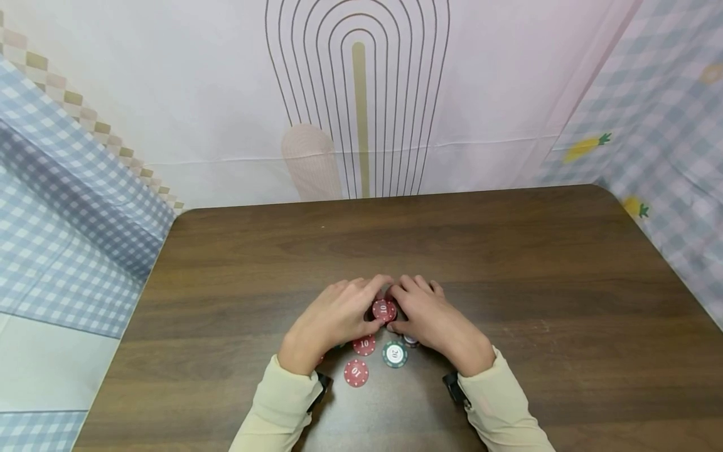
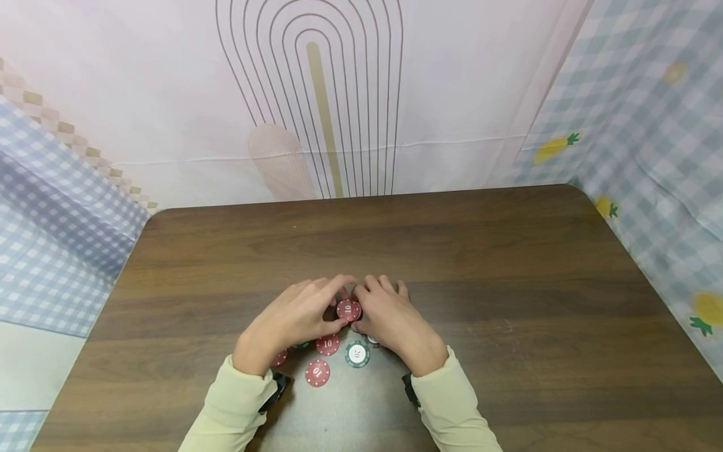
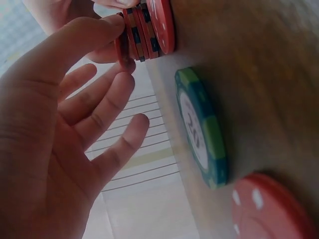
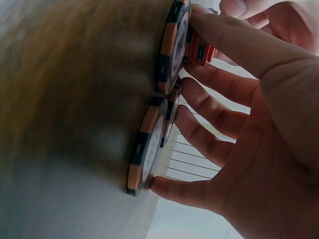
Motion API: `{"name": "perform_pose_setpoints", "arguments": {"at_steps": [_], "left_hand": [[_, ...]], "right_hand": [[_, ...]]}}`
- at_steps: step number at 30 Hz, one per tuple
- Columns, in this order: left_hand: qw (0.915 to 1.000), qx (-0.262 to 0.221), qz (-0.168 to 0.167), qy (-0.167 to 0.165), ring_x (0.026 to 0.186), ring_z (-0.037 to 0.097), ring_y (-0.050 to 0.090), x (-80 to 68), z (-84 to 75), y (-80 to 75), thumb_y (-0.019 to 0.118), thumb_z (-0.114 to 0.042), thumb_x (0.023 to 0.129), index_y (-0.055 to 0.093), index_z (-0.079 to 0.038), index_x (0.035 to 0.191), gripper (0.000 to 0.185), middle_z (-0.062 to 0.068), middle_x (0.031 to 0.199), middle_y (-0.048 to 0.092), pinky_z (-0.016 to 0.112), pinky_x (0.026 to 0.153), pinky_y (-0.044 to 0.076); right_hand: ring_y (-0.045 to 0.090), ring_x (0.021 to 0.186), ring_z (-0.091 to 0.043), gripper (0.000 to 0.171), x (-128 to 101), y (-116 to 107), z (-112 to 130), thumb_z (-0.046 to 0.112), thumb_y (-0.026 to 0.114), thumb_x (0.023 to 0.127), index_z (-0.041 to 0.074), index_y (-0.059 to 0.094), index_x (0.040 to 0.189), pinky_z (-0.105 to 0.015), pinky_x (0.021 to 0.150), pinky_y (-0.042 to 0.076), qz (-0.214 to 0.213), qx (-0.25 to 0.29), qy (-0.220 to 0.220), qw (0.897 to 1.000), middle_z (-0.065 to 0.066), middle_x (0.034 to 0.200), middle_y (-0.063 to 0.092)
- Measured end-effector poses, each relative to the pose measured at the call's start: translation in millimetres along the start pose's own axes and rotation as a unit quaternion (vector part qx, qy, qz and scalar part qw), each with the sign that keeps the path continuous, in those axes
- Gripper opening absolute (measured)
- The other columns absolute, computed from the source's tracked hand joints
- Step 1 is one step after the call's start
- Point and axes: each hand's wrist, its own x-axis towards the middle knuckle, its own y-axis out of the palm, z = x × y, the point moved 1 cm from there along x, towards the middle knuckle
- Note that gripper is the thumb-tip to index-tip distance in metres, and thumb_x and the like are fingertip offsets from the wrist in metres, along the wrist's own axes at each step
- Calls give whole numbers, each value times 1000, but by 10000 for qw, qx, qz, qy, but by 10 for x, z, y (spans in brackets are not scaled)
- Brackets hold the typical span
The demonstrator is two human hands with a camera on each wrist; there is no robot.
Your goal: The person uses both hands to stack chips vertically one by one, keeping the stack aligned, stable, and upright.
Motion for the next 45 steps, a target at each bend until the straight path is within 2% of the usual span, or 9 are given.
{"name": "perform_pose_setpoints", "arguments": {"at_steps": [6,14,21,32,45], "left_hand": [[9999,58,132,-75,96,18,71,8,-18,-3,84,-29,91,56,-15,142,60,2,110,74,40,85,59],[9999,8,132,-30,96,19,72,32,-35,-4,84,-30,92,55,-16,143,60,2,110,75,41,84,59],[9996,84,227,-136,99,20,72,18,-35,-10,85,-32,92,55,-16,144,62,3,113,75,43,85,59],[9991,124,364,-198,87,20,71,2,-22,-37,85,-30,92,57,-13,142,60,2,101,75,41,78,59],[9968,138,611,-501,80,17,69,-15,29,-136,83,-28,93,59,-12,145,59,1,95,75,40,78,59]], "right_hand": [[52,124,-35,47,-11,-9,-10,29,85,92,10,67,130,-74,110,32,18,8,40,10000,-9,126,60],[52,126,-36,46,-23,-21,-18,28,84,92,10,67,130,-75,110,32,27,43,54,10000,-10,129,60],[52,125,-36,47,-20,-19,-8,29,84,92,10,66,131,-75,110,32,1,27,12,10000,-10,128,60],[52,123,-35,47,-23,-31,5,30,84,93,10,66,132,-74,108,35,-23,-60,-52,10000,-9,125,60],[53,122,-36,38,-18,-30,-12,31,82,94,12,65,122,-73,107,37,59,-189,-45,9998,-11,127,59]]}}
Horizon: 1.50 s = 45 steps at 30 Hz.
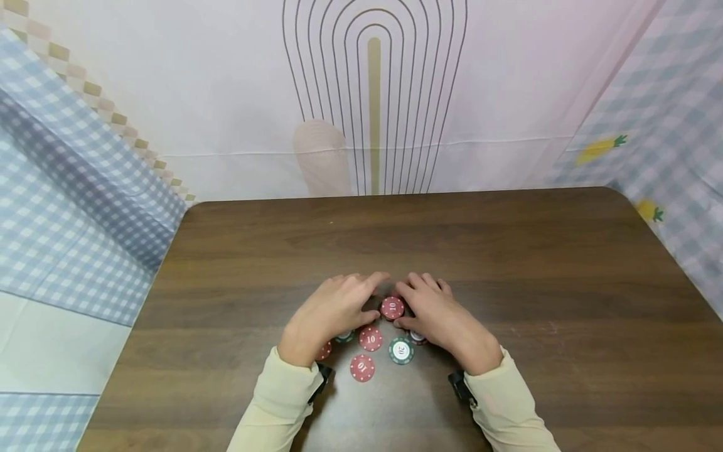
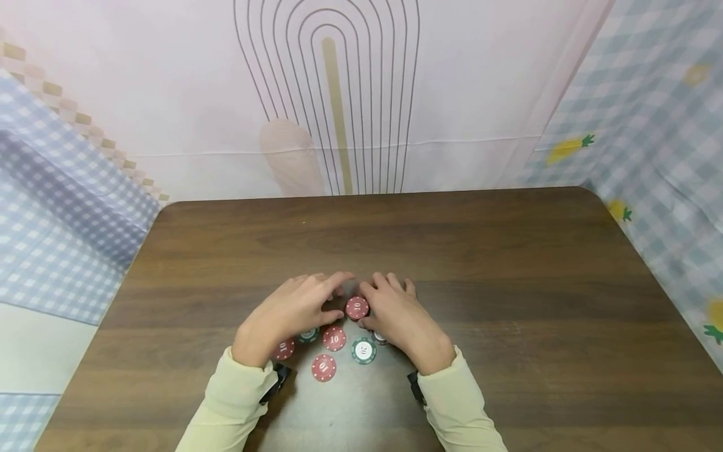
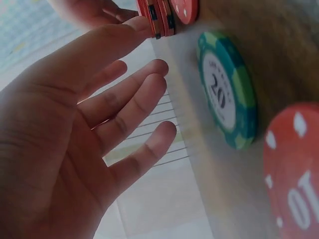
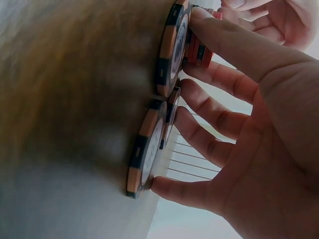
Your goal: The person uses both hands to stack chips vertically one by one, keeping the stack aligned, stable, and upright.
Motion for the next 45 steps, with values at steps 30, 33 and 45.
{"name": "perform_pose_setpoints", "arguments": {"at_steps": [30,33,45], "left_hand": [[9953,936,-239,-114,99,22,72,-773,135,-341,84,-30,91,76,-13,118,33,2,110,75,41,80,60],[9939,1042,-260,-232,100,21,72,-874,150,-309,85,-31,90,76,-14,118,35,1,110,74,41,80,59],[9885,1288,-462,-637,102,24,68,-1076,78,-70,89,-42,84,75,-11,114,46,4,110,73,49,86,54]], "right_hand": [[44,129,-41,40,-14,13,16,28,78,97,9,58,126,-73,113,28,186,153,122,9996,-13,128,53],[44,129,-40,40,-19,25,10,28,79,97,10,59,126,-73,114,28,193,190,158,9995,-13,128,53],[44,133,-40,41,-12,34,6,29,79,97,11,59,128,-73,115,27,186,223,203,9994,-13,132,53]]}}
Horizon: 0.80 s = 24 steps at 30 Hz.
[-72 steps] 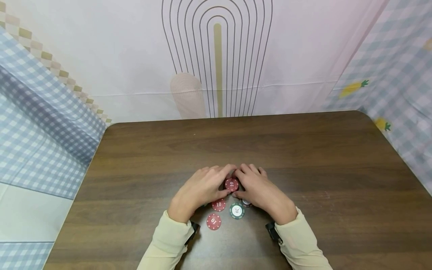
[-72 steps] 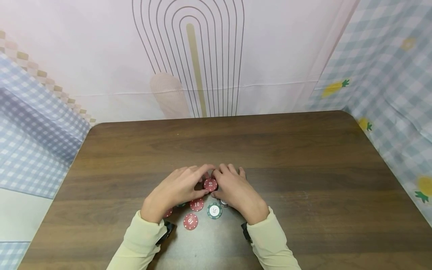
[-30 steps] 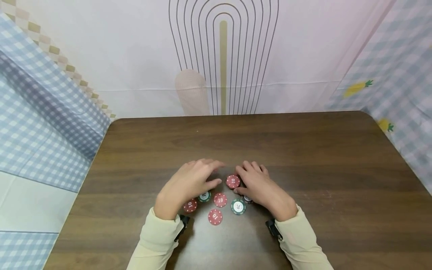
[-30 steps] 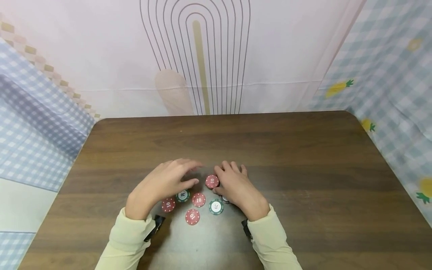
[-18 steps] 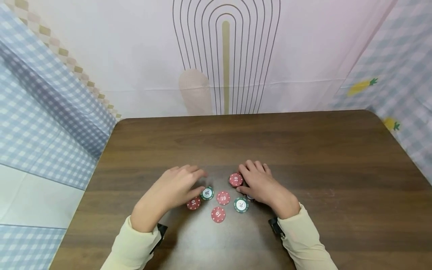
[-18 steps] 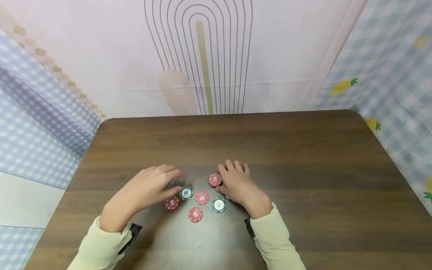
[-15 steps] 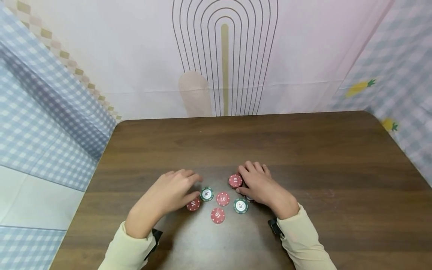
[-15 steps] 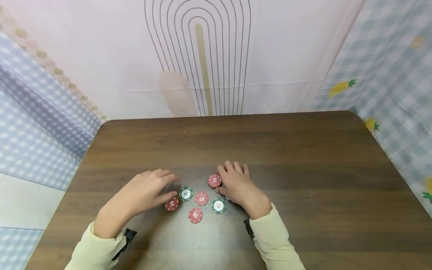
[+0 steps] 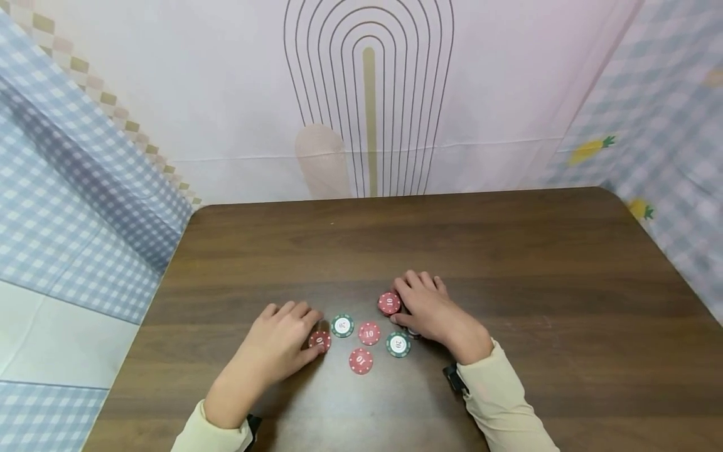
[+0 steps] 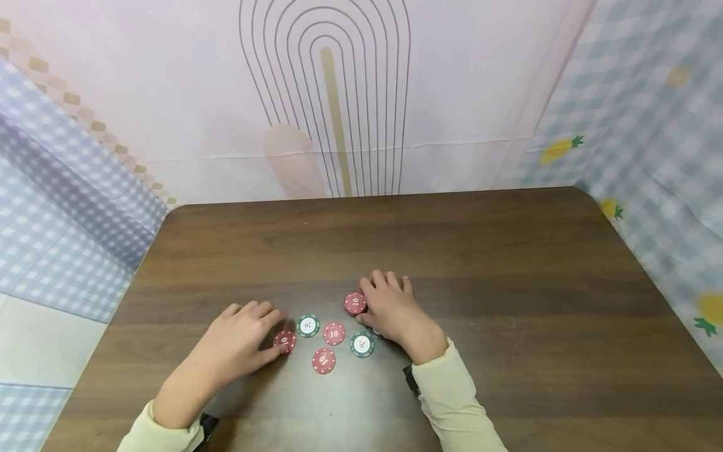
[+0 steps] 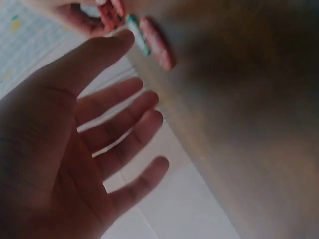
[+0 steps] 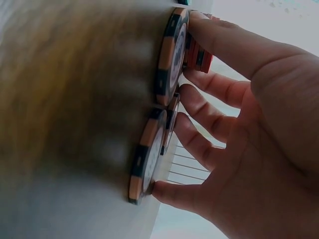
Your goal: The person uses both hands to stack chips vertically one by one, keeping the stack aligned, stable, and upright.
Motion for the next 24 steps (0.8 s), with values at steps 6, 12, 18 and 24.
{"name": "perform_pose_setpoints", "arguments": {"at_steps": [6,12,18,24], "left_hand": [[9985,113,-13,-533,96,25,68,-26,-94,47,88,-46,83,75,-11,106,44,5,104,73,48,80,54],[9963,-91,201,-830,94,26,69,-37,-180,68,89,-48,82,75,-11,104,45,5,100,71,48,78,54],[9945,-259,302,-974,93,25,69,-40,-237,50,92,-37,81,75,-11,108,41,3,95,68,48,76,54],[9903,-612,257,-1219,91,27,71,-53,-290,45,95,-26,78,76,-11,101,33,3,91,69,51,80,57]], "right_hand": [[44,133,-41,40,6,-4,20,30,78,97,11,59,127,-73,116,26,-7,25,31,10000,-12,130,53],[44,132,-40,40,-18,-9,-3,29,79,97,11,60,127,-72,116,25,8,27,79,10000,-12,130,53],[44,131,-39,42,-10,-27,-5,31,79,97,12,59,128,-71,117,25,40,-38,89,9999,-11,130,52],[43,133,-38,42,2,8,18,31,78,97,12,59,130,-70,118,24,75,54,112,9999,-11,133,52]]}}
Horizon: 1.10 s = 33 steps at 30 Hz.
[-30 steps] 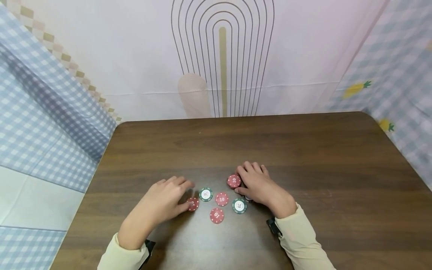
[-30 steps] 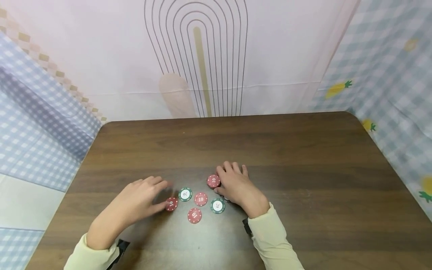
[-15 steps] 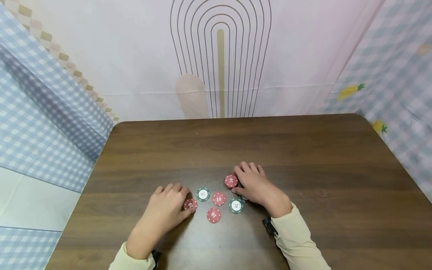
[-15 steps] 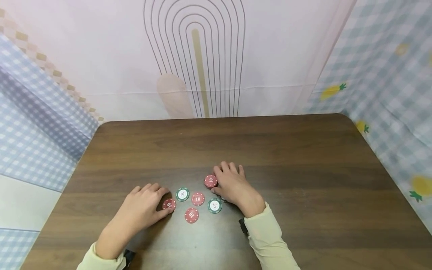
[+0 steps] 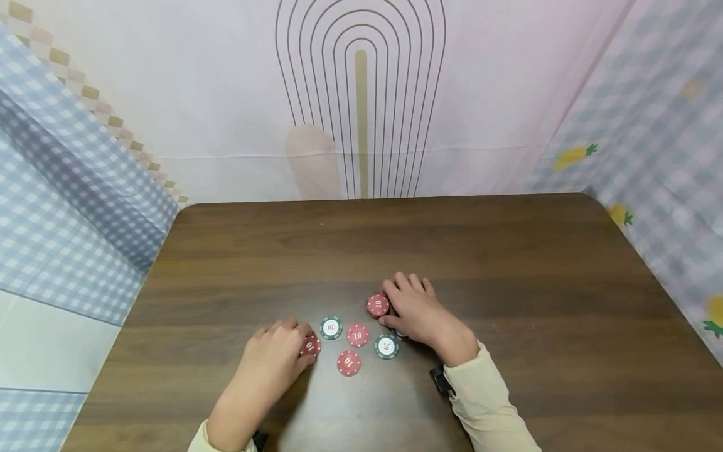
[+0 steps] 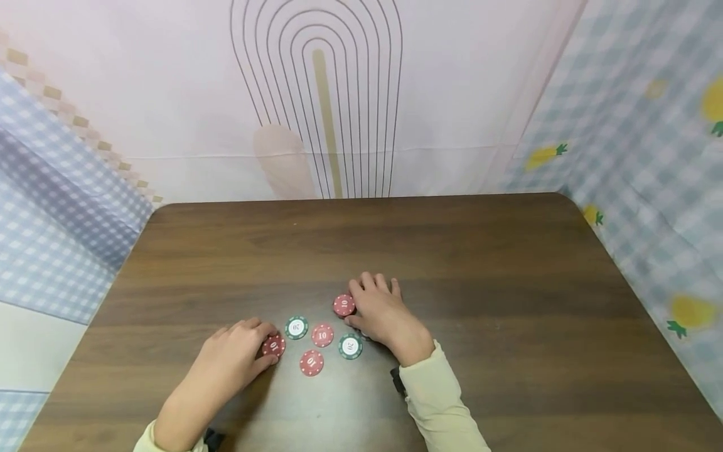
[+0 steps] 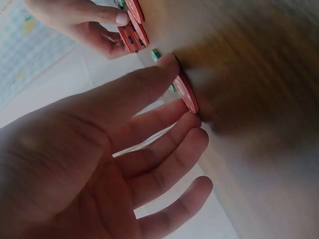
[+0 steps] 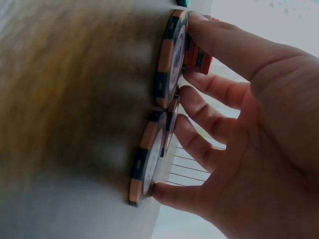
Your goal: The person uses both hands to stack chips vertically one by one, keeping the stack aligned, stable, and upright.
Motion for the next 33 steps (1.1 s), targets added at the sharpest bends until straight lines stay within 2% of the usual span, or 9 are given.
{"name": "perform_pose_setpoints", "arguments": {"at_steps": [7,17,22,26,29,33], "left_hand": [[9995,-176,112,-243,93,29,71,14,-20,9,95,-23,77,74,-11,99,33,5,93,70,52,82,57],[9997,262,-25,17,90,26,69,-13,-43,30,94,-27,78,72,-7,98,36,5,91,67,46,76,57],[9981,550,-242,160,82,23,67,-27,-54,49,95,-27,76,71,-4,95,39,5,87,64,41,68,57],[9938,764,-721,367,71,21,64,-11,-50,70,93,-23,72,66,-5,85,35,3,77,59,37,57,51],[9899,851,-1027,483,66,21,62,7,-51,85,88,-18,68,63,-7,78,30,2,73,56,36,54,47],[9883,936,-1045,599,63,19,59,13,-64,101,80,-14,66,58,-10,72,24,1,70,54,37,55,48]], "right_hand": [[44,129,-38,42,-8,17,2,30,81,95,11,60,127,-70,117,25,-102,63,2,9999,-11,130,54],[44,130,-39,42,5,12,5,29,80,96,11,60,127,-71,118,25,-64,16,-18,10000,-12,131,54],[44,128,-39,42,7,-10,9,30,80,96,11,60,126,-71,117,26,-39,26,-39,10000,-11,128,53],[45,125,-37,40,15,-35,8,31,80,96,12,59,125,-70,117,26,-53,18,-40,10000,-10,124,52],[45,122,-36,38,13,-58,7,31,80,95,13,59,121,-71,116,27,-103,10,-83,9999,-8,121,52],[46,116,-33,37,1,-62,-4,32,81,95,15,58,118,-70,114,29,-135,-2,-124,9998,-6,117,52]]}}
